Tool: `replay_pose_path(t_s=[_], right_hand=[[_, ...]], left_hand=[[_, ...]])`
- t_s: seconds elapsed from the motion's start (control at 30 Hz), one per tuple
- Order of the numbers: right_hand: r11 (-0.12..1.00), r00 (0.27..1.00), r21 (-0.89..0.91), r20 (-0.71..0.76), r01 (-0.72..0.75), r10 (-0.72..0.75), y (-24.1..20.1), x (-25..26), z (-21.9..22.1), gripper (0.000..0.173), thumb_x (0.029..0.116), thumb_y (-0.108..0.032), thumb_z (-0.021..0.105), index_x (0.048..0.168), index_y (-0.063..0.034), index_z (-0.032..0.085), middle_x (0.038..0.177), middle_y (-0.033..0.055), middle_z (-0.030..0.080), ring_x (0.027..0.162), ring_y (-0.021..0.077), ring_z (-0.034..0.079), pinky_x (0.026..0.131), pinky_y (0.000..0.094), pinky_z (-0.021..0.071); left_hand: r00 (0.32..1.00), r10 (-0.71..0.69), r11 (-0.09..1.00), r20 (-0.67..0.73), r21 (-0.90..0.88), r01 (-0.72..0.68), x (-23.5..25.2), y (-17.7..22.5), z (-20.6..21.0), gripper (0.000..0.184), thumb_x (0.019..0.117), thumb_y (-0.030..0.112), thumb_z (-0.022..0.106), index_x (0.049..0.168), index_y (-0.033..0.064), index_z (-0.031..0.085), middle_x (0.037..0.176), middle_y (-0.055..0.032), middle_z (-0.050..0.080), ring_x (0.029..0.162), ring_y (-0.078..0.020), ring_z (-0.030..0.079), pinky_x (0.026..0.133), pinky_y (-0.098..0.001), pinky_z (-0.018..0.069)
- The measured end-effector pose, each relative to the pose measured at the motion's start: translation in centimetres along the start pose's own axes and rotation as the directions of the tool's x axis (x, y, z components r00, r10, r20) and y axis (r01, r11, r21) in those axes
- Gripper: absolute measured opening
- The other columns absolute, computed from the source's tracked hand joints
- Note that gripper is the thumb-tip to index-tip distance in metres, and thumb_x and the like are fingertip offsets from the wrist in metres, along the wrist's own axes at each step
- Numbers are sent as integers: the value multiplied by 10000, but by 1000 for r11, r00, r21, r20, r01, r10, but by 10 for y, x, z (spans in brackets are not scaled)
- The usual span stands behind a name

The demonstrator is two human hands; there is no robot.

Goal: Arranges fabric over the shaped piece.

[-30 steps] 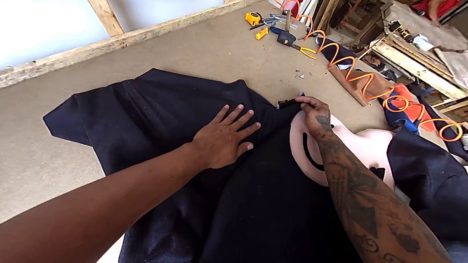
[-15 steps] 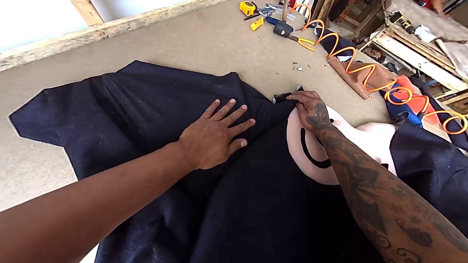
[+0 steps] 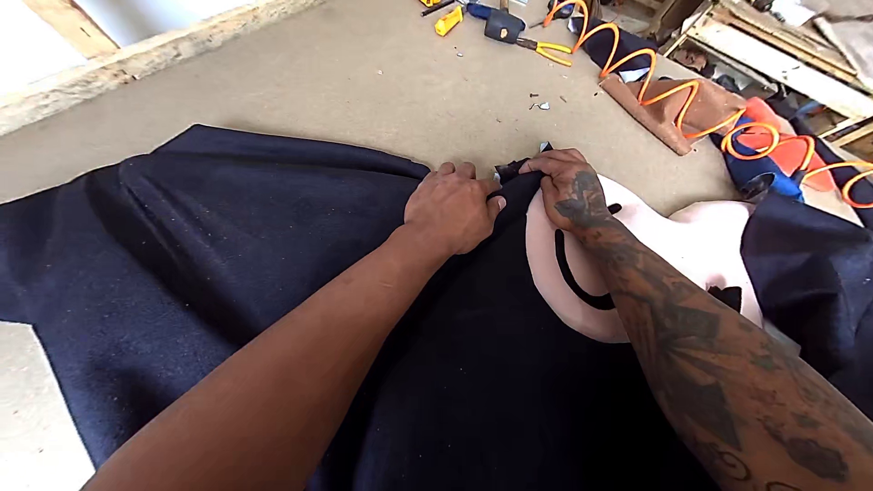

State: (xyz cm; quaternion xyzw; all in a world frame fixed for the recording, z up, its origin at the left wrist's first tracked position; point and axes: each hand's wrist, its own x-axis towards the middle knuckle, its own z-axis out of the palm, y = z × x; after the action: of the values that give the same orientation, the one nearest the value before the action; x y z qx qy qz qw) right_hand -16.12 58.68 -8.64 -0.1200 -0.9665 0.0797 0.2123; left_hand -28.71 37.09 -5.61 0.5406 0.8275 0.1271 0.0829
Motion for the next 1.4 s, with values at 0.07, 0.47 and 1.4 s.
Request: replay_pose_path(t_s=[0.07,0.47,1.4], right_hand=[[1000,1000,0,-2,2,-2,-1,1,-1,415,933,-46,419,1098,-179,777,1199,26,736,1230,242,615,1083,424,447],[990,982,-122,162,-75,94,-24,-29,-69,691,977,-617,493,1477,-143,544,1576,122,449,1495,327,366,1193,558,358],[910,842,-396,443,-123,307,-95,-83,-109,883,799,-680,722,1509,-193,526,1615,206,379,1487,486,307,1092,742,330]], left_hand=[[1000,13,1000,-9,2,-13,1,-1,1,449,1057,524,385,1359,345,666,1234,-72,651,1177,-298,586,950,-490,502],[999,33,999,-35,-20,-34,-2,-7,6,477,1053,566,368,1366,349,655,1281,-67,635,1220,-301,568,989,-489,495],[996,-67,998,51,18,66,-49,12,-37,665,1029,557,457,1625,299,316,1698,-179,219,1541,-486,194,1187,-766,102]])
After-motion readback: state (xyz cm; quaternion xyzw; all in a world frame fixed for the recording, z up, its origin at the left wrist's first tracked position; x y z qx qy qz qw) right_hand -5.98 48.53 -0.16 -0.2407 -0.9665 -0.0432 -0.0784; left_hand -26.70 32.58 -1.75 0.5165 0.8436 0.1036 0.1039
